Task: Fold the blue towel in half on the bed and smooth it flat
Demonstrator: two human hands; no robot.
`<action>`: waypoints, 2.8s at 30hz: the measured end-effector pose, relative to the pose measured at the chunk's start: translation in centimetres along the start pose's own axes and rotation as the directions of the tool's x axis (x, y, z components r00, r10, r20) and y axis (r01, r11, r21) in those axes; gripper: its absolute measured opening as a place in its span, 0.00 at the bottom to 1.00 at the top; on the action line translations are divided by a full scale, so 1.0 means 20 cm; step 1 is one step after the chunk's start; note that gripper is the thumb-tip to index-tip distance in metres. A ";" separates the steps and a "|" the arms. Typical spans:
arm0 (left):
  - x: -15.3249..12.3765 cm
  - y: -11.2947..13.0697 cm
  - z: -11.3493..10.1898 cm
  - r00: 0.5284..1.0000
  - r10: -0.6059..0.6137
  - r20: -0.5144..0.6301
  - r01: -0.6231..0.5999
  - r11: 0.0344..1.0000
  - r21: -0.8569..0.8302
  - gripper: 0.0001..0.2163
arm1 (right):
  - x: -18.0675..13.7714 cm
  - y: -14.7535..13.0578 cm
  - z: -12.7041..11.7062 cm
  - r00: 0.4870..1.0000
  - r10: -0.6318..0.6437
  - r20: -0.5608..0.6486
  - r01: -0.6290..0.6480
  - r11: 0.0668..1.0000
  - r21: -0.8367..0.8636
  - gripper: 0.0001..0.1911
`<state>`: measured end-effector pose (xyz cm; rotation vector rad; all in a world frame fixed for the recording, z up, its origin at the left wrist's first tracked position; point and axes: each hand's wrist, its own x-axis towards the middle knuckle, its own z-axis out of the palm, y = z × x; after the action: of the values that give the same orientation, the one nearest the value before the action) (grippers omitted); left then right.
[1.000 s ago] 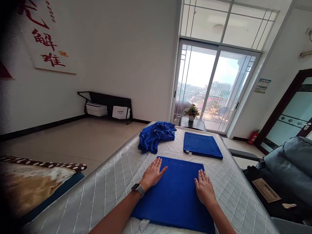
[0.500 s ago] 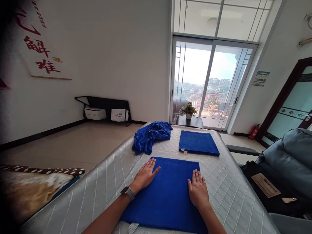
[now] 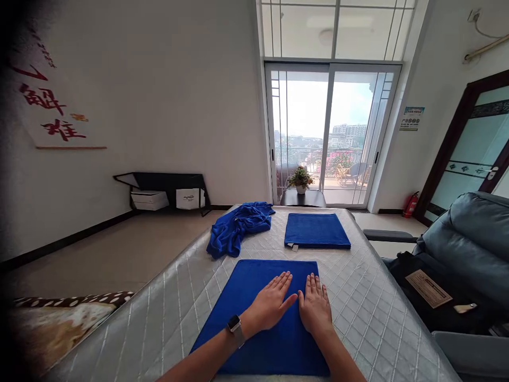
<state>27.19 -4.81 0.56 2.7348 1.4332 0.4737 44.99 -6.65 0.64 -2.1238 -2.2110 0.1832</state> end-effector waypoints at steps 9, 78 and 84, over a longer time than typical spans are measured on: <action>0.11 0.20 0.12 1.000 0.019 -0.003 -0.019 0.993 -0.120 0.32 | -0.01 0.02 0.01 0.998 -0.065 0.002 0.065 0.998 -0.019 0.33; -0.41 -0.57 -0.02 0.928 -0.358 -0.104 0.364 0.930 0.044 0.37 | -0.17 0.03 0.09 0.998 -0.014 -0.066 0.015 0.999 0.028 0.36; -0.41 -0.58 -0.01 0.930 -0.352 -0.109 0.361 0.930 0.076 0.37 | -0.17 0.02 0.07 0.998 -0.006 -0.059 0.009 0.999 0.044 0.36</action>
<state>13.47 -4.62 -3.18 2.4575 1.9712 0.5325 45.39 -10.08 -0.60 -2.0704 -2.1614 0.1654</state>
